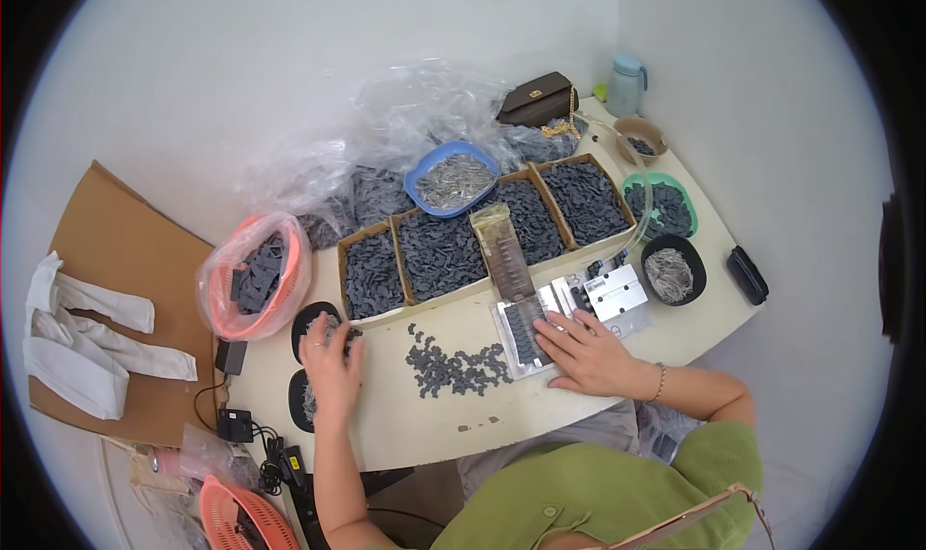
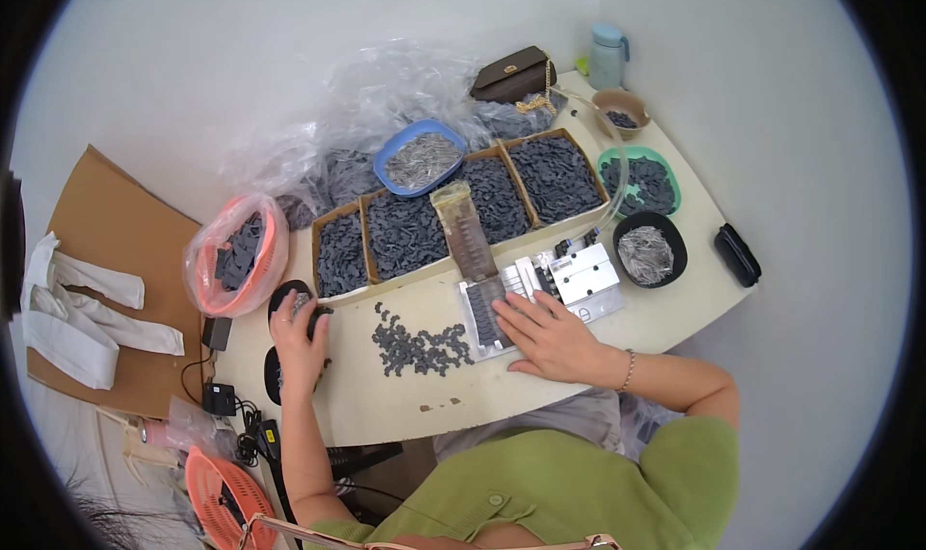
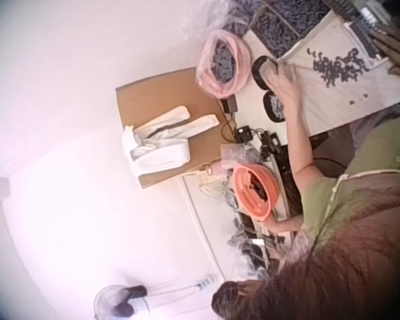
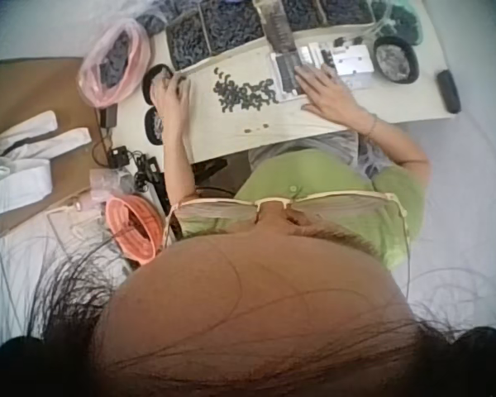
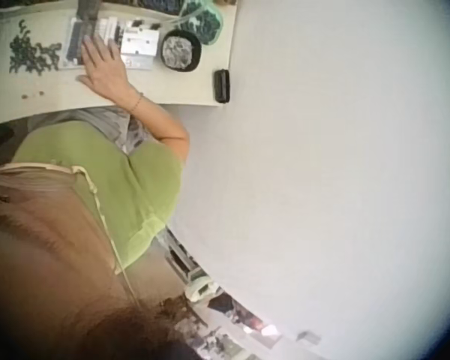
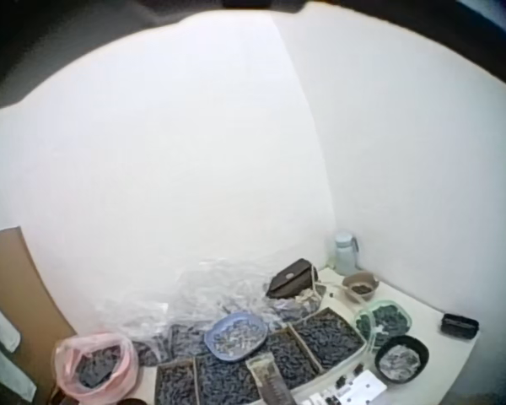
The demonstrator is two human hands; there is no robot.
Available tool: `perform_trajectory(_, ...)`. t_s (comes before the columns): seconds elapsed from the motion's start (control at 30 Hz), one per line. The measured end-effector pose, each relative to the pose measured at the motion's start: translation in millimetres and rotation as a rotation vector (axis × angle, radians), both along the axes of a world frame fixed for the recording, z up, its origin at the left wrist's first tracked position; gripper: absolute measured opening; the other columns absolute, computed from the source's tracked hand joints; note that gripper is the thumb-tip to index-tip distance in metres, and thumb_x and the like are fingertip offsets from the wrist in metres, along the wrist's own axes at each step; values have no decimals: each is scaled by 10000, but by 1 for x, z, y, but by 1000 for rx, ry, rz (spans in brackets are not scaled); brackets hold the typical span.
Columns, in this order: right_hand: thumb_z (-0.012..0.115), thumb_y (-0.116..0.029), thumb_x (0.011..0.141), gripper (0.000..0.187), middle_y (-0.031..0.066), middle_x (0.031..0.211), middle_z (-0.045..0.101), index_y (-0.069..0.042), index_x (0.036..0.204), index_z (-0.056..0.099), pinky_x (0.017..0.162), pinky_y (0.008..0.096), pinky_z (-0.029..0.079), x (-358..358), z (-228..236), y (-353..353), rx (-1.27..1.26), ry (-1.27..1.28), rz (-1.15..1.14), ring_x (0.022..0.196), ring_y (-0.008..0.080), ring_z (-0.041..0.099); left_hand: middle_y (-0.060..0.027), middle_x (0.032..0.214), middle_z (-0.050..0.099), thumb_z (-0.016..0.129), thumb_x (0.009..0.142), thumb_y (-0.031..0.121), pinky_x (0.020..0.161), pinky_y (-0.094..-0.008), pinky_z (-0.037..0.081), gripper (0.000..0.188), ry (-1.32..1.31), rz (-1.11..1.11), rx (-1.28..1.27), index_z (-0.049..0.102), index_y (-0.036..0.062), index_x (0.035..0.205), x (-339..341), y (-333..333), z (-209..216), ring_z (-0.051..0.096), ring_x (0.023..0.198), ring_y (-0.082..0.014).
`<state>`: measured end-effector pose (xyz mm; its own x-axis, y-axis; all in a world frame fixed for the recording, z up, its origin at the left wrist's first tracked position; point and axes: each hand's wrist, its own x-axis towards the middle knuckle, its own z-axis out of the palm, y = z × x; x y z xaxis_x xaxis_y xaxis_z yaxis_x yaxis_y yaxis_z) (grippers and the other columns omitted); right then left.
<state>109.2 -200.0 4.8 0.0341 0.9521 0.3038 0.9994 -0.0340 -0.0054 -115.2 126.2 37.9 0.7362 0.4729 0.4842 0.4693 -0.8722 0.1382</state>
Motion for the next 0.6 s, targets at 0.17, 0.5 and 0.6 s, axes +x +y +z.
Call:
perform_trajectory(0.17, 671, -346, 791, 460, 139, 1331, 500, -47, 1137, 618, 1012, 455, 351, 33, 26, 28, 186, 121, -17, 1261, 302, 444, -184, 1024, 627, 654, 822, 153, 859, -430, 458, 207, 116, 156, -146, 679, 29, 986, -13, 51, 2, 591, 969, -346)
perform_trajectory(0.5, 702, -196, 771, 192, 104, 920, 680, -64, 909, 687, 776, 402, 496, 164, 57, 189, 88, 406, -194, 913, 301, 630, -149, 830, 643, 712, 711, 97, 725, -439, 495, 98, 303, 260, -271, 649, 45, 765, -18, 91, -16, 625, 821, -339)
perform_trajectory(0.6, 731, -246, 756, 291, 117, 984, 688, -66, 979, 683, 768, 412, 519, 170, 60, 233, -190, 388, -220, 916, 320, 652, -143, 808, 635, 714, 711, 100, 704, -438, 490, 99, 236, 261, -293, 636, 46, 740, -19, 88, -10, 618, 789, -335)
